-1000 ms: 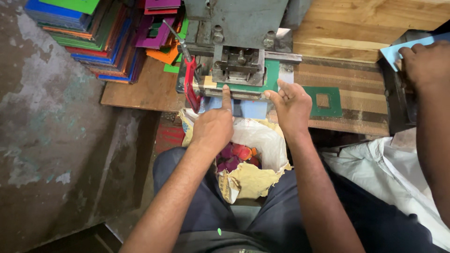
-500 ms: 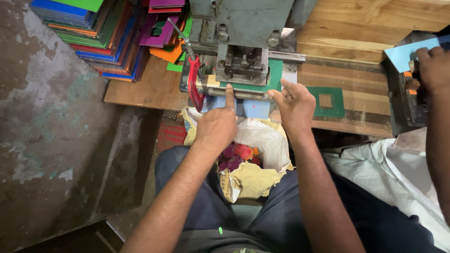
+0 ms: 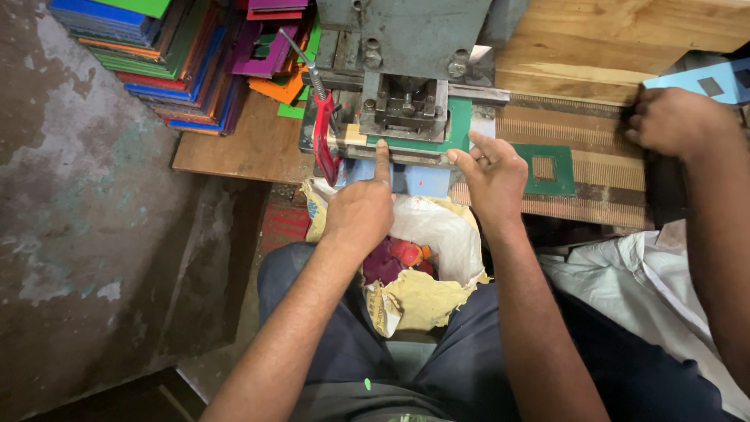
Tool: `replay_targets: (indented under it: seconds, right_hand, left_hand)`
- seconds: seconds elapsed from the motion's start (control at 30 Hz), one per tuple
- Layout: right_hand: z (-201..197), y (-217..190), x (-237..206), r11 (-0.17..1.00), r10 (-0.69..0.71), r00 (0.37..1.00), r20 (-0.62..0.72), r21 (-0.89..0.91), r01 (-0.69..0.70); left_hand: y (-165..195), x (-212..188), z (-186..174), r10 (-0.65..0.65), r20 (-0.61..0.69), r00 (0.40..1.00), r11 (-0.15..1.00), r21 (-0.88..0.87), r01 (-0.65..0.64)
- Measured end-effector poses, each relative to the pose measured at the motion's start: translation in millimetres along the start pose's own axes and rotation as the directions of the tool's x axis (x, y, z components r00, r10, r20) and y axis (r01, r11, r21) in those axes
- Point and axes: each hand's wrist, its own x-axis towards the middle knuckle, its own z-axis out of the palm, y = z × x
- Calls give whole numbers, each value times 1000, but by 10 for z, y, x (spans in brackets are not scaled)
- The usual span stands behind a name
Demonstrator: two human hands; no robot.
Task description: The person sits at a manual press machine and feeds colored plastic sheets one at a time under the die, pulls the lever to punch out a rectangular frame, then sets the cut frame on a stack and drops the scrap pieces into a paper bag below. The cycle repeats with pink, red, and green sheets.
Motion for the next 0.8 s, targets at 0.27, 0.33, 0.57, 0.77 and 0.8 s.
replay_targets:
  seconds: [0.27,0.33,0.57,0.77,0.8]
  right_hand:
    - [-32,17,40,950,186,978,94,236,-204]
    - [-50,20,80,924,207,973,100,307,-228]
    - [-95,-39,167,968,212,971,111,114,-224]
    - [-72,-94,218,959,249,958,144,100,-264]
    - [-67,-97,221,955,258,955,148,107,-275]
  left_hand:
    - [2,10,-39,-41,7,999,999,-14,41]
    - [-9,4,-54,-38,-16,999,999,-25,37]
    - [-47,-36,-66,-47,-48,998,996,-81,43]
    - [-60,-37,-63,-62,-27,998,994,-87,60]
    - [-62,-39,-61,-60,-33,998,994,-90,57]
